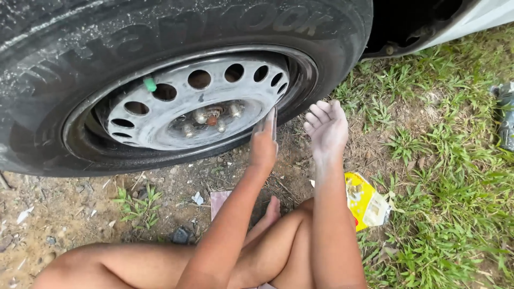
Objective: Sanding the metal rim of a car wheel using sandpaper to prepare the surface.
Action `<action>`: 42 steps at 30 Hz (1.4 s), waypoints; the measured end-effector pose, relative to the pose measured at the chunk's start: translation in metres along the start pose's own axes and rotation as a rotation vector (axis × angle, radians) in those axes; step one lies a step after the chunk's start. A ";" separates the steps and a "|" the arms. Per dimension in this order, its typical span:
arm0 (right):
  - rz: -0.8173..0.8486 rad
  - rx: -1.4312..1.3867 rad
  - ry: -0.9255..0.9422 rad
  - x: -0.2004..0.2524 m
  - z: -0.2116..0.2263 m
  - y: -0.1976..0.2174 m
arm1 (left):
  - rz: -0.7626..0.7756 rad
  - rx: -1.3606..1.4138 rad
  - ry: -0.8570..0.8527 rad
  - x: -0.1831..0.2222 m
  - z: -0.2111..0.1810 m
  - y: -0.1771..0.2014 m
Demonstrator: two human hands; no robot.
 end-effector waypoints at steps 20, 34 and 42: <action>0.018 -0.030 0.023 -0.011 -0.004 0.003 | -0.440 0.406 -0.236 -0.015 -0.085 0.007; 0.029 0.014 0.017 0.008 0.005 -0.010 | -0.284 0.365 -0.236 -0.022 -0.068 -0.007; 0.034 -0.059 0.030 0.026 0.017 -0.007 | 0.114 0.062 0.051 0.014 0.021 0.006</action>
Point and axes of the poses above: each hand's wrist, its own x-axis away from the middle knuckle, its own y-axis out of the back of the hand, z = x × y, the point moved 1 cm from there along -x, towards the middle knuckle, and after that the axes turned 7 degrees about -y, right-handed, at the moved point
